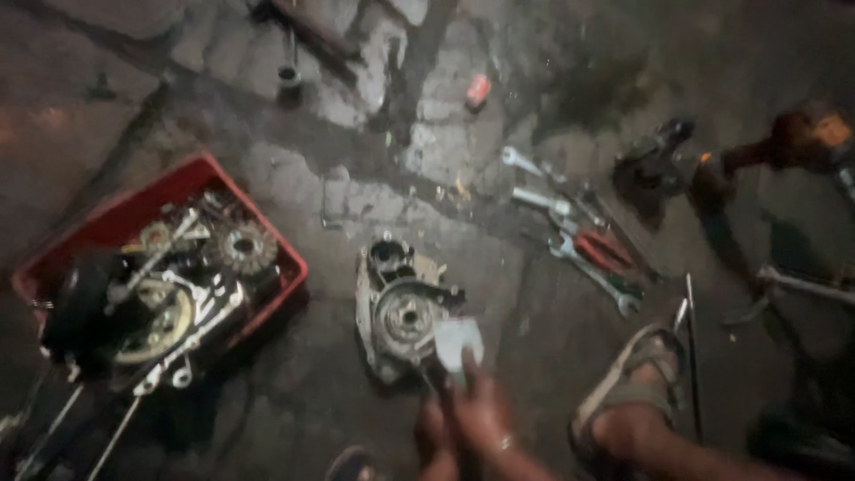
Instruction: Cleaning and scraping the gasket surface of a motorcycle engine crankcase on a workshop floor.
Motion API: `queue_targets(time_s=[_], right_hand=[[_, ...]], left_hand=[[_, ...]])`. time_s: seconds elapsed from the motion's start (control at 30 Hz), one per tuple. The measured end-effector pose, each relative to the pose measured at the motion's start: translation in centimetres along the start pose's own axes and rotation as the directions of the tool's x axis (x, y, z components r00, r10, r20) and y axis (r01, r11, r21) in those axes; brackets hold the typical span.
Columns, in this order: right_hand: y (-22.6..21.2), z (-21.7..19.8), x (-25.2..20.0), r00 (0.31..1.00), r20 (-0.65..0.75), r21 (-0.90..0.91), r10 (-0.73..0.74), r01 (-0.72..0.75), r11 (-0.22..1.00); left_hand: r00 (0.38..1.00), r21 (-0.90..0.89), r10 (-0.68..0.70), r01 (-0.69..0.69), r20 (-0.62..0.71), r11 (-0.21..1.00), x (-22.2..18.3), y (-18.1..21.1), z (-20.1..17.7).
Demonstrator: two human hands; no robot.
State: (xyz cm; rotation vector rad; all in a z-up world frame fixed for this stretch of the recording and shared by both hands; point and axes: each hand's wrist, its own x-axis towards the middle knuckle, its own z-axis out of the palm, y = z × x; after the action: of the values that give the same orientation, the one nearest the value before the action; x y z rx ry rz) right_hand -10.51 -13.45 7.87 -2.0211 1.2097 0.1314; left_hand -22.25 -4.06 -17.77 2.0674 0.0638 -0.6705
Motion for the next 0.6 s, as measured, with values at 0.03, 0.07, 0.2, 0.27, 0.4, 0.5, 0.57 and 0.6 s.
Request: queue_targets(time_s=[0.03,0.07,0.2,0.27,0.4,0.5,0.57,0.6], right_hand=[[0.9,0.6,-0.3,1.000,0.001,-0.016,0.012,-0.012,1.000],[1.9,1.3,-0.5,1.000,0.001,-0.032,0.024,-0.024,0.999],[-0.6,0.1,0.3,0.990,0.052,-0.070,0.130,-0.126,0.990],[1.7,1.3,1.1,0.999,0.014,0.171,0.034,-0.036,0.985],[0.1,1.3,-0.5,0.976,-0.145,0.255,-0.162,0.195,0.947],[-4.5,-2.1,-2.4,0.967,0.102,-0.172,0.235,-0.216,0.961],[-2.5,-1.3,-0.3,0.987,0.079,-0.083,0.138,-0.132,0.988],[-1.9,-1.0,-0.4,0.985,0.088,-0.084,0.147,-0.140,0.987]], left_hand=[[1.000,-0.007,0.023,-0.023,-0.019,1.000,0.3,1.3,-0.5],[0.998,-0.014,0.046,-0.047,-0.038,0.999,0.7,2.5,-0.9],[0.993,-0.001,0.084,-0.085,-0.086,0.996,-1.9,5.3,-4.7],[0.991,0.020,0.087,-0.086,-0.102,0.996,-4.7,5.0,-6.9],[0.974,0.023,0.154,-0.152,-0.168,0.988,-3.1,11.7,-10.7],[0.963,0.030,0.188,-0.185,-0.192,0.982,-2.2,19.6,-13.8],[0.956,0.041,0.199,-0.195,-0.214,0.980,-0.9,24.2,-15.7],[0.954,0.050,0.200,-0.194,-0.224,0.980,-1.2,22.2,-14.7]])
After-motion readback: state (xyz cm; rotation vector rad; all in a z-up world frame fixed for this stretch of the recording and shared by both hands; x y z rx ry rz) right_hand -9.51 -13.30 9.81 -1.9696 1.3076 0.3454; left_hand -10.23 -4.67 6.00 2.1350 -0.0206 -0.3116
